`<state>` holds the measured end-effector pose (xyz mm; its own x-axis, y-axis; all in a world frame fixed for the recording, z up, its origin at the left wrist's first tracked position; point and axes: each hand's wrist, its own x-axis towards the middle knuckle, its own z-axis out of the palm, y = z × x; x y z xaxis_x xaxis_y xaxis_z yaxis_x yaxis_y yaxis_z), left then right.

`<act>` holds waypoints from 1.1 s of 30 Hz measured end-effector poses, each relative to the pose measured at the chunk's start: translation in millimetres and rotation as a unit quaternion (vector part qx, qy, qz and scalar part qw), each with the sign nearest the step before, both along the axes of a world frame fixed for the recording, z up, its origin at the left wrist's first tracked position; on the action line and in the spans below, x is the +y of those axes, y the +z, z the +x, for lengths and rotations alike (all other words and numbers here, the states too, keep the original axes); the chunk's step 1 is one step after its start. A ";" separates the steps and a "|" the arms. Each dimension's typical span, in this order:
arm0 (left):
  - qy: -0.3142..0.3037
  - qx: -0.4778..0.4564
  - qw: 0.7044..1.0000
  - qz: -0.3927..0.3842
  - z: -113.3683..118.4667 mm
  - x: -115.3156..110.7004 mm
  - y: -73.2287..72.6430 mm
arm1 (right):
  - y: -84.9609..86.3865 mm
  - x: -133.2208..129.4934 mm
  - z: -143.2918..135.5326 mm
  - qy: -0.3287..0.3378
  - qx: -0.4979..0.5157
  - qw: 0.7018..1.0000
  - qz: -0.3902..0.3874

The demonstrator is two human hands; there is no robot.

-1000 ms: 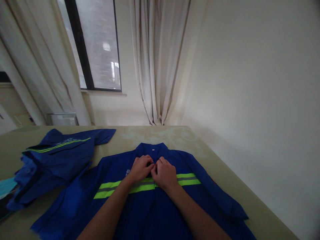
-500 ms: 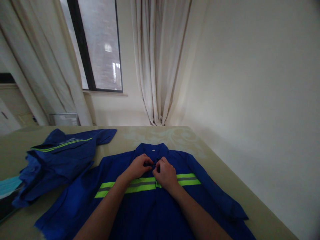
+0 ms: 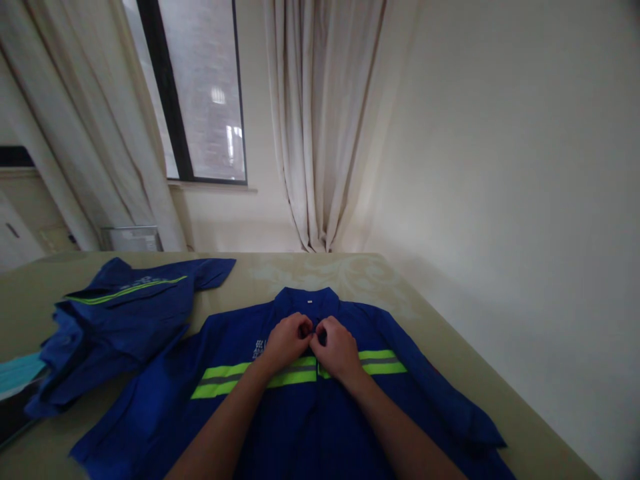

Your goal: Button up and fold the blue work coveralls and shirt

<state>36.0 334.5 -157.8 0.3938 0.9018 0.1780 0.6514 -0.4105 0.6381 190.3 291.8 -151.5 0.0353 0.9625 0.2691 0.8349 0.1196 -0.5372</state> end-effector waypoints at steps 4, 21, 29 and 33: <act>-0.021 -0.042 0.999 0.005 -5.2 3.6 -2.5 | 1.5 -2.4 -1.1 0.007 -0.030 1.000 -0.003; -0.041 -0.060 0.997 0.028 -6.4 -0.6 -3.3 | -6.6 5.2 3.5 0.028 -0.009 0.999 0.038; 0.019 0.019 0.997 0.071 -0.6 -4.5 0.6 | -3.2 10.3 0.5 0.001 -0.002 1.000 -0.014; 0.082 0.061 0.992 0.080 9.2 -11.9 1.5 | -4.7 2.1 -9.0 -0.033 -0.020 0.999 -0.026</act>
